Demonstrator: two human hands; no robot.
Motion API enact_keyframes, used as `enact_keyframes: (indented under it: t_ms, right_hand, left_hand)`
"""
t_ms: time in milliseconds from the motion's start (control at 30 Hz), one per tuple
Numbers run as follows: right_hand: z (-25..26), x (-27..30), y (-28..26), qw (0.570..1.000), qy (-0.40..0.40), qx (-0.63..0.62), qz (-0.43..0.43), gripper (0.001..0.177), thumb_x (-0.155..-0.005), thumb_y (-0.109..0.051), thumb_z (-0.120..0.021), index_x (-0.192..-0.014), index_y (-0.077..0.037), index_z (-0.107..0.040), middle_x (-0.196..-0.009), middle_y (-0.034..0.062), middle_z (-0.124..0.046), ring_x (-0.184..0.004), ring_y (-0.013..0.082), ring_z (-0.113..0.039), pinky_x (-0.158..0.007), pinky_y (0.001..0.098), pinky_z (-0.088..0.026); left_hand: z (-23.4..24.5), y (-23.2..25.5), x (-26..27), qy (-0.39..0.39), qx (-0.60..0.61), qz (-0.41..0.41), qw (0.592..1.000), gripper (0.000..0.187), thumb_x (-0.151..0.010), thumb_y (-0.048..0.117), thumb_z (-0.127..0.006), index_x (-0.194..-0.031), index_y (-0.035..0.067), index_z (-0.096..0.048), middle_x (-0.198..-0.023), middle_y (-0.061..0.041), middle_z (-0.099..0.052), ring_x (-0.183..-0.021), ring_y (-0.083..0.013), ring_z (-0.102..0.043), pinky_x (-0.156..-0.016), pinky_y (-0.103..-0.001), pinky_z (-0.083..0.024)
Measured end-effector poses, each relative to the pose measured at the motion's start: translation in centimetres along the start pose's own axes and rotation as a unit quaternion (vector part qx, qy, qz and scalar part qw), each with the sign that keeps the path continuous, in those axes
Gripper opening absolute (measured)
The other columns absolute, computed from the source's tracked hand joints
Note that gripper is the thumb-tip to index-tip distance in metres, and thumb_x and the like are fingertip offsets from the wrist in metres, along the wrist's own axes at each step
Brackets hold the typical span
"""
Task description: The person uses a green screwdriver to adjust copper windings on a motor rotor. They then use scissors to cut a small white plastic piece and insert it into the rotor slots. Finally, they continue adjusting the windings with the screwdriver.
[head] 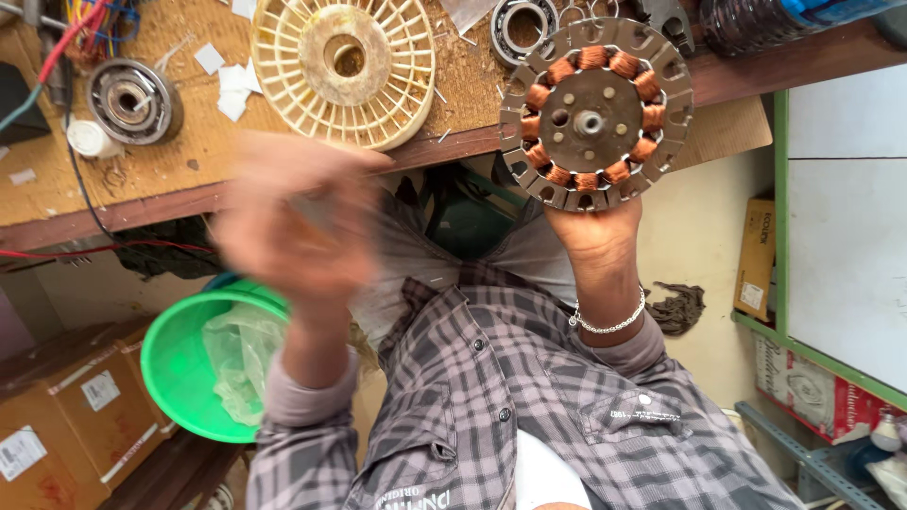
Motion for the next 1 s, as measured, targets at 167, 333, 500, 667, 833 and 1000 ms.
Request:
enact_keyframes:
  t_ms: [167, 333, 500, 667, 833, 1000]
  right_hand:
    - [-0.2, -0.7, 1.7, 0.997, 0.050, -0.044, -0.026, 0.047, -0.108, -0.036, -0.047, -0.138, -0.002, -0.056, -0.132, 0.0193, -0.064, -0.119, 0.0325, -0.065, -0.102, 0.0467, -0.059]
    - [2.4, -0.3, 3.2, 0.990, 0.062, -0.111, -0.058, 0.042, -0.110, -0.031, -0.047, -0.132, 0.003, -0.057, -0.125, 0.0212, -0.065, -0.110, 0.0322, -0.068, -0.096, 0.0420, -0.061]
    - [4.8, -0.7, 3.7, 0.994, 0.110, -0.021, -0.019, 0.034, -0.108, -0.025, -0.048, -0.124, 0.003, -0.058, -0.115, 0.0182, -0.067, -0.103, 0.0276, -0.069, -0.093, 0.0405, -0.060]
    - [2.3, -0.6, 4.9, 0.990, 0.121, -0.065, -0.025, 0.029, -0.111, -0.023, -0.046, -0.119, 0.002, -0.057, -0.107, 0.0150, -0.066, -0.095, 0.0252, -0.070, -0.087, 0.0373, -0.061]
    - [-2.6, 0.0, 3.3, 0.925, 0.035, 0.370, 0.077, 0.024, -0.101, -0.009, -0.052, -0.118, 0.008, -0.058, -0.107, 0.0126, -0.064, -0.091, 0.0193, -0.067, -0.081, 0.0344, -0.059]
    - [-0.7, -1.5, 4.8, 0.996, 0.080, 0.021, 0.025, 0.027, -0.109, -0.010, -0.043, -0.110, 0.008, -0.063, -0.101, 0.0152, -0.068, -0.087, 0.0218, -0.069, -0.078, 0.0320, -0.061]
  left_hand:
    - [-7.7, 5.0, 0.3, -0.145, 0.113, -0.063, 0.981, 0.024, -0.092, 0.010, -0.085, -0.112, 0.012, -0.071, -0.118, -0.001, -0.069, -0.107, -0.0260, -0.064, -0.094, -0.035, -0.054]
    - [-10.0, 5.5, 0.5, -0.170, 0.089, -0.070, 0.979, 0.030, -0.088, 0.019, -0.088, -0.113, 0.013, -0.073, -0.107, -0.001, -0.064, -0.096, -0.0236, -0.062, -0.084, -0.037, -0.053]
    - [-10.1, 4.9, 1.4, -0.183, 0.050, -0.052, 0.980, 0.023, -0.090, 0.017, -0.086, -0.110, 0.018, -0.074, -0.101, -0.001, -0.061, -0.088, -0.0189, -0.062, -0.076, -0.034, -0.053]
    - [-10.1, 4.3, 1.9, -0.121, 0.036, -0.024, 0.992, 0.027, -0.091, 0.010, -0.084, -0.115, 0.018, -0.075, -0.101, 0.000, -0.062, -0.090, -0.0162, -0.066, -0.073, -0.029, -0.057]
    - [-9.4, 4.2, 2.4, -0.108, 0.072, 0.027, 0.991, 0.038, -0.079, 0.025, -0.092, -0.110, 0.013, -0.072, -0.101, -0.005, -0.059, -0.087, -0.0176, -0.066, -0.067, -0.028, -0.057]
    - [-9.3, 5.2, 2.7, -0.104, 0.020, 0.005, 0.994, 0.025, -0.089, 0.012, -0.088, -0.110, 0.008, -0.074, -0.097, -0.006, -0.066, -0.083, -0.0208, -0.067, -0.069, -0.031, -0.056]
Point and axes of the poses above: each hand's wrist, its own x-axis away from the middle knuckle, its own z-axis out of the back of the hand, y = z × x, the point moved 9 cm from there along -x, towards the middle knuckle
